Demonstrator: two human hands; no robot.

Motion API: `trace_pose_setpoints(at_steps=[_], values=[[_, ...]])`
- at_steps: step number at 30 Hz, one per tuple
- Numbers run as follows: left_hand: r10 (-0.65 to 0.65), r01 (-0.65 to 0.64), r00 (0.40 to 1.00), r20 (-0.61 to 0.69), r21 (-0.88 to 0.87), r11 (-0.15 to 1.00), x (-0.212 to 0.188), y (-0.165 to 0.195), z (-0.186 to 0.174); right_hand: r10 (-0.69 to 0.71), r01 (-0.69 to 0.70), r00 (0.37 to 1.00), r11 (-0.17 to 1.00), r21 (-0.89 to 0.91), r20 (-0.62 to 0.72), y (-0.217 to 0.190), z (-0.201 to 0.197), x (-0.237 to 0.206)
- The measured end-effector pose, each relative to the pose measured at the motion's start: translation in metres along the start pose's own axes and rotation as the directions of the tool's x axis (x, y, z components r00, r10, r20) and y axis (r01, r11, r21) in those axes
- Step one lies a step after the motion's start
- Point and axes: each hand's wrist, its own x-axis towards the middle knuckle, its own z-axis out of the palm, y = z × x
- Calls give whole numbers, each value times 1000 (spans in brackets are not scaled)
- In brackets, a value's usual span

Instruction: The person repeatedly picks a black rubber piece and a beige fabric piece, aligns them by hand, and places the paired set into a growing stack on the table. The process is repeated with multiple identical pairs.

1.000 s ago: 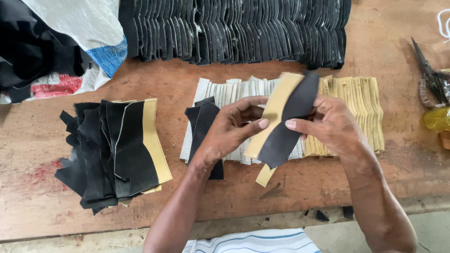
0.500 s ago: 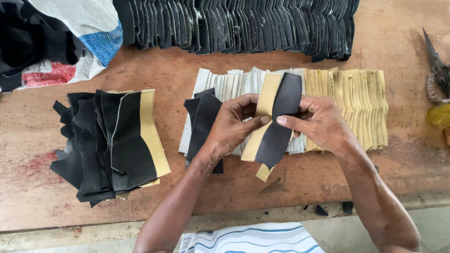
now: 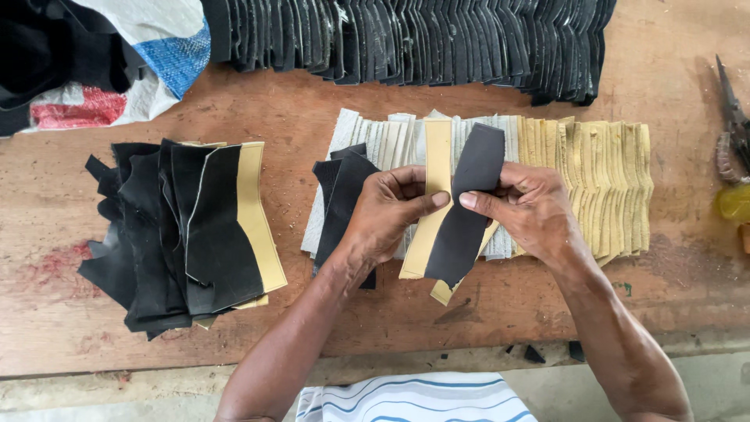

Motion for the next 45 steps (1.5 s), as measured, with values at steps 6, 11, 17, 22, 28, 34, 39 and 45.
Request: trace_pose_setpoints(at_steps=[6,11,17,22,28,34,39,45], values=[[149,-149,989,21,270,951,-5,10,5,152,-151,988,987,-61,18,-4,0,3],[164,-143,986,-43,298,944,-6,12,8,117,-116,993,988,-97,8,-9,0,4],[34,-41,998,-61,-123,992,-5,2,8,-38,35,998,998,-60,-40,-5,9,1],[4,-19,998,-60,-250,968,-6,-1,7,-76,60,993,984,-166,-92,-1,13,0],[82,-90,993,-86,-92,992,-8,5,9,-60,54,996,995,-88,-64,-5,12,1],[141,-124,987,-80,187,975,-8,8,9,32,-32,999,998,-47,2,-12,8,1],[286,-236,957,-48,444,864,-9,11,7,132,-130,987,991,-35,95,-15,6,4],[214,-170,973,-90,351,921,-10,17,8,61,-58,995,998,-39,85,-18,6,9]])
